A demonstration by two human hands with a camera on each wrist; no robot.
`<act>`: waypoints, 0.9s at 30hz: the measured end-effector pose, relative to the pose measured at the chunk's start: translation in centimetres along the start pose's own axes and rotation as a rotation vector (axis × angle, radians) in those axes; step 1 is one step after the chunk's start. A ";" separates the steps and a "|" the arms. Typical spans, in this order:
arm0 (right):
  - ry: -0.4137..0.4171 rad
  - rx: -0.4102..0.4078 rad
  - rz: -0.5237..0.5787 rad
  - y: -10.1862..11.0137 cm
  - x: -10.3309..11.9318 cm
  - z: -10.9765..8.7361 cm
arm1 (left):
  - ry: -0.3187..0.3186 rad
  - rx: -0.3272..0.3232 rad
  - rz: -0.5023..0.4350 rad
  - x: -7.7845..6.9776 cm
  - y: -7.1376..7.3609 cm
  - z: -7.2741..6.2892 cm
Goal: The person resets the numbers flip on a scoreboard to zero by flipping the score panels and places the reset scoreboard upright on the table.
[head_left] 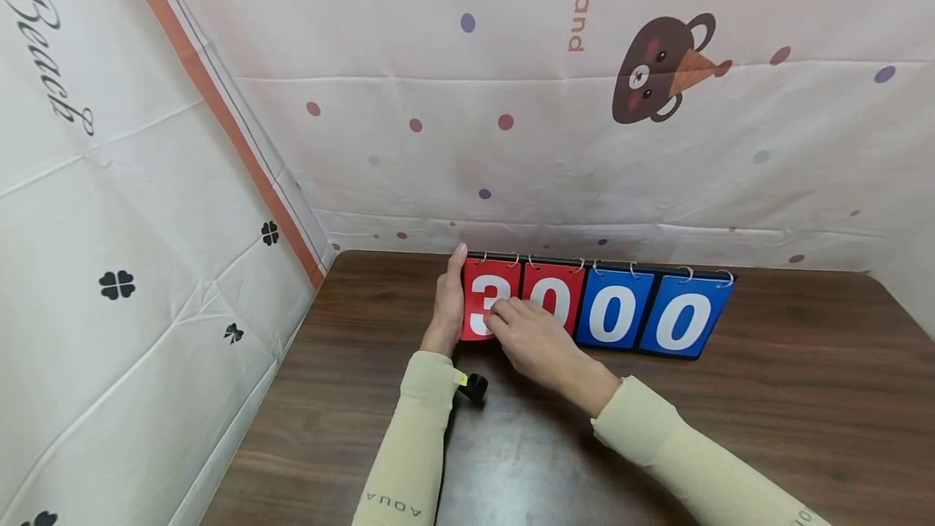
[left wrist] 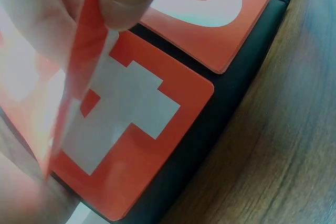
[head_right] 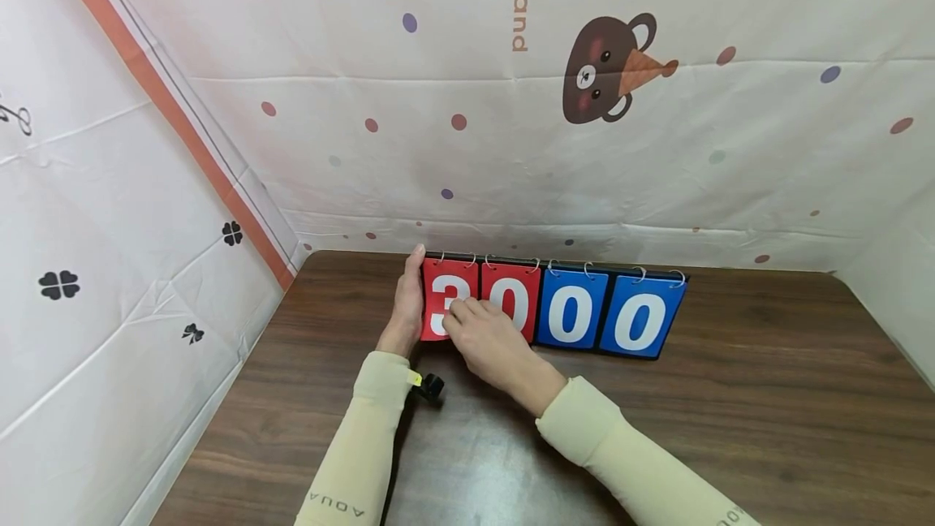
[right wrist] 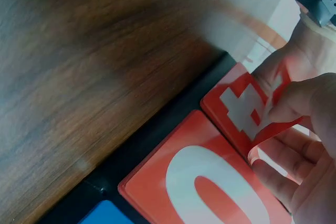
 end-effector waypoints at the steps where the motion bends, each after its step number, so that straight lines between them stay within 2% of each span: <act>1: 0.001 0.003 -0.007 0.0 0.0 0.0 | 0.002 0.002 0.008 -0.1 0.0 0.0; 5: -0.002 0.033 -0.042 -0.2 0.2 0.0 | 0.012 -0.010 0.046 -0.3 -0.1 -0.2; 16: 0.030 0.135 -0.164 -0.8 0.6 -0.2 | 0.076 -0.110 0.130 -0.4 -0.5 -0.2; 27: 0.023 0.130 -0.147 -1.1 0.6 -0.2 | 0.043 -0.079 0.123 -0.6 -0.6 -0.2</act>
Point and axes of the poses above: each hand's wrist, its own z-axis towards the middle knuckle, its own y-axis out of the back of the hand, x = y × z, the point moved 3 cm from there along z, towards the middle knuckle, and after that the axes turned 8 degrees about -y, right-handed, at the moved point
